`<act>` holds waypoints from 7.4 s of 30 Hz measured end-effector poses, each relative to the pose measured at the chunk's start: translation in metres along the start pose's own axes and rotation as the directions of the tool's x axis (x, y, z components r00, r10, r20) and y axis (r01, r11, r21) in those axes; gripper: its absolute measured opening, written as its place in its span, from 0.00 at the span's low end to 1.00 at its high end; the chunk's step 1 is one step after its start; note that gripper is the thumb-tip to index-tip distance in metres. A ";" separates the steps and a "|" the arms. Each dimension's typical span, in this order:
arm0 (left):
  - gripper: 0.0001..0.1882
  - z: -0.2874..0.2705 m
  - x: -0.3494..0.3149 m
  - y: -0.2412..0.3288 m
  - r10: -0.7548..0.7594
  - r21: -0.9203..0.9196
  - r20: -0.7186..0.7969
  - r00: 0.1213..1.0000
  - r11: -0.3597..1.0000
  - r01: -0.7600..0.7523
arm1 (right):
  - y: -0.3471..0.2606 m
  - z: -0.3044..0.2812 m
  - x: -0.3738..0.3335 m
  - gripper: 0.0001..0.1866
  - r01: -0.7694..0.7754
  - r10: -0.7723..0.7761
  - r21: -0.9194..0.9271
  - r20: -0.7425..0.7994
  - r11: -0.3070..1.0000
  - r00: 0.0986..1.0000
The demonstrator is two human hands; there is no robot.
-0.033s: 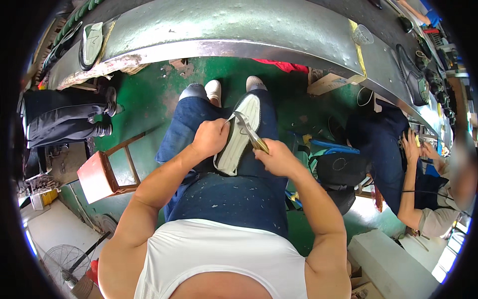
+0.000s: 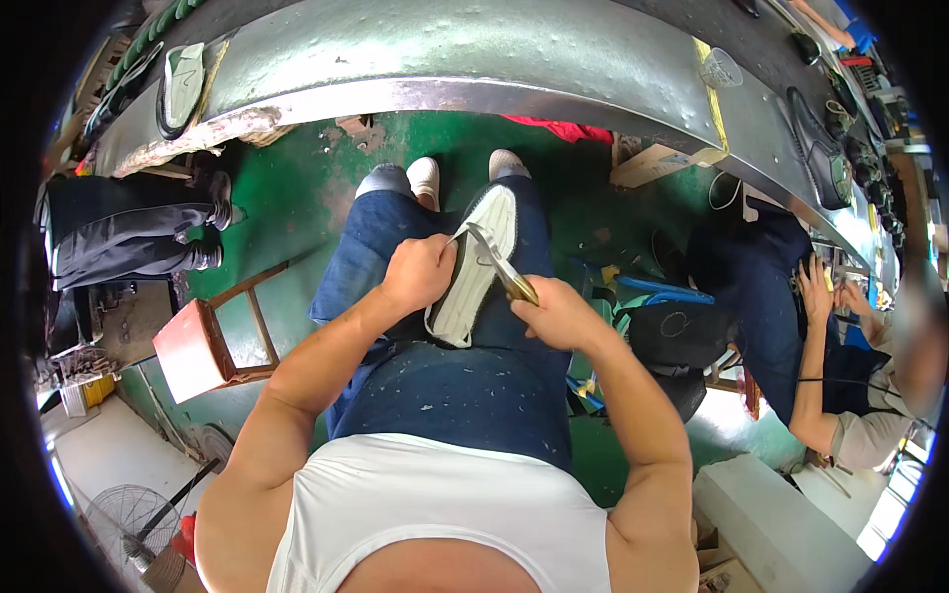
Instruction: Using a tool to trim excess material from the soles of newly manufactured shoes in a factory setting.
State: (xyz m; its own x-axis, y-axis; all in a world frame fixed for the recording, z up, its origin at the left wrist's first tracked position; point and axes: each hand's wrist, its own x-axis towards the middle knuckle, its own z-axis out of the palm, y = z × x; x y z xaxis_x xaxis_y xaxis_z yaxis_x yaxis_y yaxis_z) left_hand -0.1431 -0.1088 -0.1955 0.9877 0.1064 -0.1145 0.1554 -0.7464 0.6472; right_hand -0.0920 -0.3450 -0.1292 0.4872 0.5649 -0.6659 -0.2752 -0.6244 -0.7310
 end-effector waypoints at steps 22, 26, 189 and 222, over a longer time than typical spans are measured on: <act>0.27 0.021 0.006 -0.024 -0.115 -0.833 0.551 0.827 -0.140 0.535 | -0.002 -0.002 0.044 0.15 0.123 -0.142 -0.433 -0.012 0.893 0.990; 0.37 0.028 0.020 -0.037 -0.107 -0.874 0.479 0.871 0.037 0.485 | 0.016 0.033 0.040 0.14 0.163 -0.237 -0.289 -0.241 0.943 0.941; 0.30 -0.267 0.683 -0.002 -0.030 0.422 -0.089 0.996 0.904 0.065 | -0.409 -0.532 0.552 0.41 -0.369 -0.669 -0.716 -0.693 0.593 0.269; 0.42 -0.156 0.057 0.058 -0.050 -0.958 -0.286 0.957 -0.004 -0.287 | -0.060 -0.035 0.006 0.40 0.413 -0.422 -0.113 -0.064 0.904 0.905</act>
State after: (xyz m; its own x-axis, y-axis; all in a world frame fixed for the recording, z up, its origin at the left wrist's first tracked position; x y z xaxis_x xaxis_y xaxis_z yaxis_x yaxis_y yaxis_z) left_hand -0.0754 -0.0438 -0.0470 0.9420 0.3276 0.0737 -0.2682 0.6020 0.7521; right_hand -0.0436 -0.3226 -0.0839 0.6096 0.7398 -0.2848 0.0463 -0.3918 -0.9189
